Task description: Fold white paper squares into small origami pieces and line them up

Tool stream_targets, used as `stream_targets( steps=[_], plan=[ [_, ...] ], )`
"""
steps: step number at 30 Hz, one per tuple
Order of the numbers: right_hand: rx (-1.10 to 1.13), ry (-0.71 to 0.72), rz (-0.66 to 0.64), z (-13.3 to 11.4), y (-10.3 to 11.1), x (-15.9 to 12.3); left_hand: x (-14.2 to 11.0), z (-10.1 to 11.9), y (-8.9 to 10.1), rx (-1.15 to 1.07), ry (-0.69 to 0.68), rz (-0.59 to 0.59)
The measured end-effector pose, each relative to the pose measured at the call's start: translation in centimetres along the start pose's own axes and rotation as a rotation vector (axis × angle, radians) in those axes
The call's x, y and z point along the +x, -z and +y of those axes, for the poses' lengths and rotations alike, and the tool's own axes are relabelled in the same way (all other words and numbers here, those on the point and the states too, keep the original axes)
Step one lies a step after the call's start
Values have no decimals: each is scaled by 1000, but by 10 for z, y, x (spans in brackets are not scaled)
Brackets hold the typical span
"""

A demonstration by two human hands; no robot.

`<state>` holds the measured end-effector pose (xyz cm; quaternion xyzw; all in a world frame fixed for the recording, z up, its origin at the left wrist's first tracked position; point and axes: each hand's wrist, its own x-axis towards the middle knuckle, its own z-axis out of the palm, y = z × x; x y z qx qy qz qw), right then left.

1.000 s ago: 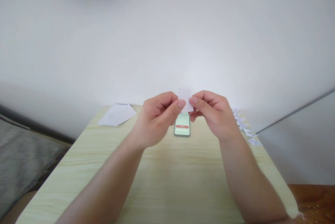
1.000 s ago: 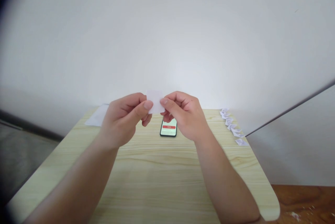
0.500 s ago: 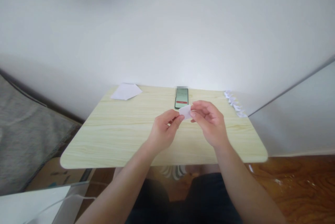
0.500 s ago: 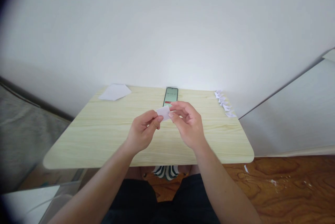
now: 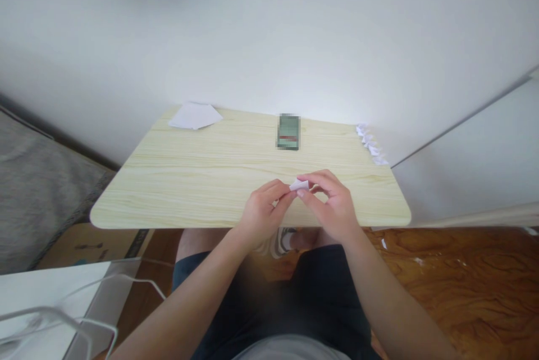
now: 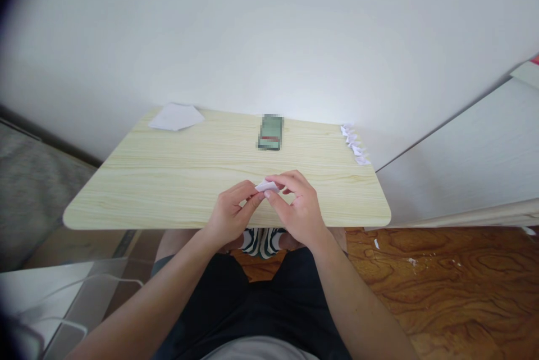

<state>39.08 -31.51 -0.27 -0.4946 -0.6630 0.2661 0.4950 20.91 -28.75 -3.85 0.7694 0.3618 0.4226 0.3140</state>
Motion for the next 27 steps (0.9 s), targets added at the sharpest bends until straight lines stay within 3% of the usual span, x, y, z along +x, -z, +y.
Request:
stream_targets(
  steps=[10,14,20,27],
  plan=[
    [-230,150,42,22,-11,-3,-8,-16,0,135,166,41],
    [-455,225,-64,37,-11,-1,-3,-23,11,119,223,102],
    [-497,243,-252,55,-22,-6,5,-28,14,115,216,-26],
    [-553,175,-309,49,-28,-11,3,-30,12,198,174,-44]
  ],
)
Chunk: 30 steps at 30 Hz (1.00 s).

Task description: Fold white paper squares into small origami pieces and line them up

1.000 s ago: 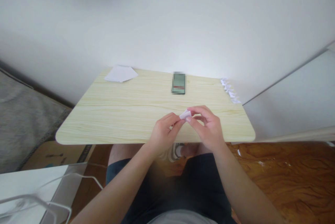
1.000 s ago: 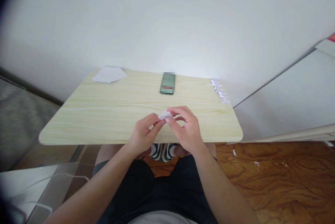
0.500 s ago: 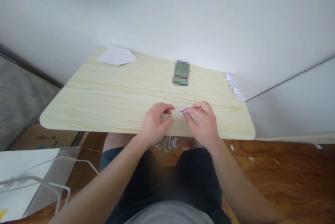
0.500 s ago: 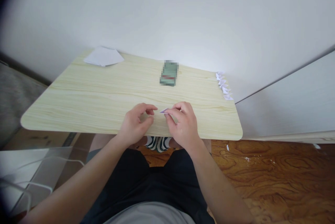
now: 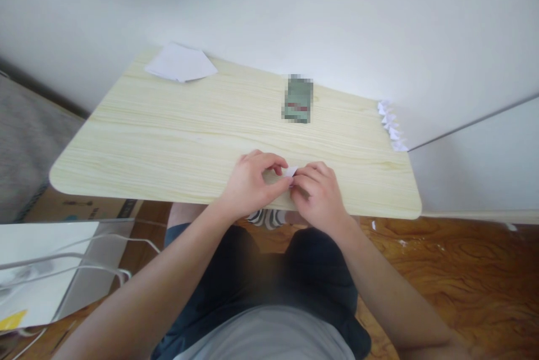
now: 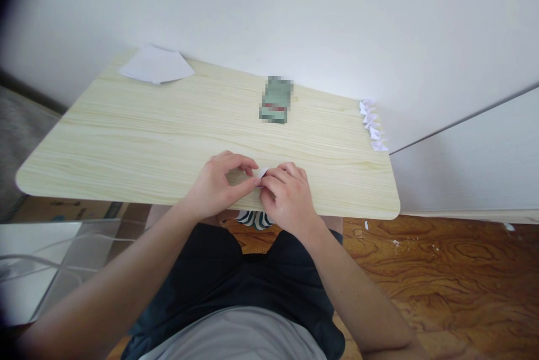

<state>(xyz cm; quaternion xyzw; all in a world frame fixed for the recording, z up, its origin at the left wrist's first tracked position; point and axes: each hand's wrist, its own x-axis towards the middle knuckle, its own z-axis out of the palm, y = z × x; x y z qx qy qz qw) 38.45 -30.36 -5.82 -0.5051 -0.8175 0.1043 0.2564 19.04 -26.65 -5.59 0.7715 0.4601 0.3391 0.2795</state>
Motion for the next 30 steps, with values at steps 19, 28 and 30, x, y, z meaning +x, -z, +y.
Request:
stream_targets(
  steps=[19,28,30],
  plan=[
    [161,-40,39,5,-2,-8,-25,-13,4,325,-163,11],
    [204,-164,139,1,-8,3,-37,-15,9,325,-173,-4],
    [199,-164,137,1,-9,4,-38,-14,9,330,-175,-4]
  ],
)
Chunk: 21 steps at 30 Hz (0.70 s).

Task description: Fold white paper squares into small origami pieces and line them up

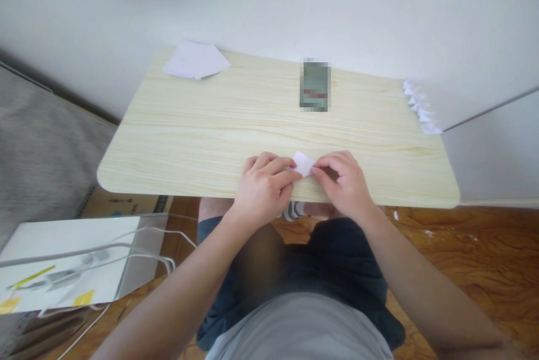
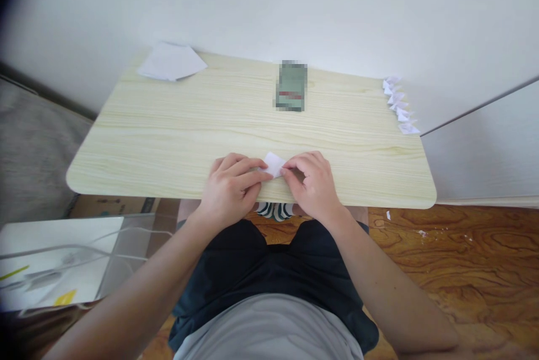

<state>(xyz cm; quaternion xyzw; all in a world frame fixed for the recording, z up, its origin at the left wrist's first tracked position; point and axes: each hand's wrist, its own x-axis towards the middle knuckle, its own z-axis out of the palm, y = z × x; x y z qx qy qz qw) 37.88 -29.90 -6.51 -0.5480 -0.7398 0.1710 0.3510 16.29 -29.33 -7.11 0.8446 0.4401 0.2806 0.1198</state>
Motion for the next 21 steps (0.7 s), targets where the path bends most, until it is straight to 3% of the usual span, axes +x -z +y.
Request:
stream_targets(
  steps=[21],
  plan=[
    [-335,-83,132,-15,-23,-8,-4,-1,-1,-21,-11,8]
  ],
)
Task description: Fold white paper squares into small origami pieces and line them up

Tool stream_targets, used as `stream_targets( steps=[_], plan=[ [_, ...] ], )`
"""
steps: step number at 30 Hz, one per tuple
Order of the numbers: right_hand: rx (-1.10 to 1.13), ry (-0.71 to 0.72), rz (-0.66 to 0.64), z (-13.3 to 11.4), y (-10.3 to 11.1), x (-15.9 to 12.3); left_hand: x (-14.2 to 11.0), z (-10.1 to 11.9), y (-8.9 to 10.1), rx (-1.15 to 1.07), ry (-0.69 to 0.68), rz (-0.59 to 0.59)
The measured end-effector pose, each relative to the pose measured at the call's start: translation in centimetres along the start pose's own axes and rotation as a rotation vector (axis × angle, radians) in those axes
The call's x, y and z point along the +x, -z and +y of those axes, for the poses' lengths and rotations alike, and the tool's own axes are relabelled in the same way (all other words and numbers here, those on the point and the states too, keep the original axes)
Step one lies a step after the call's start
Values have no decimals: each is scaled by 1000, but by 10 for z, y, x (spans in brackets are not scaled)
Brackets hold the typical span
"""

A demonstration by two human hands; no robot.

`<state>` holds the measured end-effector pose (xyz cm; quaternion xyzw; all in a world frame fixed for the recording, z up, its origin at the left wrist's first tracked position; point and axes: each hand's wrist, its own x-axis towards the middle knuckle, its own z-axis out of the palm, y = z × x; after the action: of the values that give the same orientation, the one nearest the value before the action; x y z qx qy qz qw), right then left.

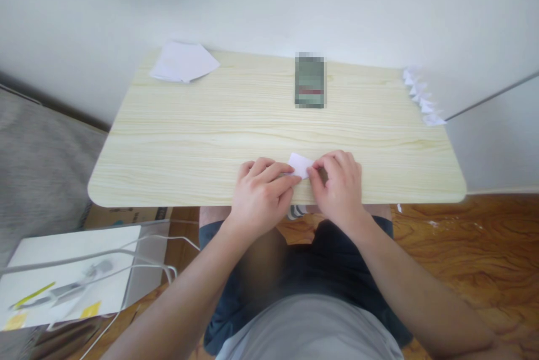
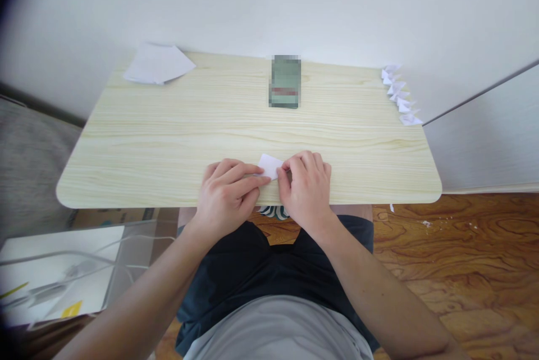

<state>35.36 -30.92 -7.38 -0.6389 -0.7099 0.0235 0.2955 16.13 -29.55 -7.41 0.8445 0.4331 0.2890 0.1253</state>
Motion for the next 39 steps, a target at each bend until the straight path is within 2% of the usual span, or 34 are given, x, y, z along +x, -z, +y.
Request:
stream_targets(
  steps=[11,20,31,39],
  plan=[
    [-49,22,-88,-1,4,3,1,0,0,2,-7,9],
    [160,52,-269,17,17,22,2,1,0,52,-12,35],
    [95,3,-271,8,15,24,2,1,0,52,-25,26],
    [-18,109,-272,5,19,26,2,1,-1,42,-14,31]
  ],
)
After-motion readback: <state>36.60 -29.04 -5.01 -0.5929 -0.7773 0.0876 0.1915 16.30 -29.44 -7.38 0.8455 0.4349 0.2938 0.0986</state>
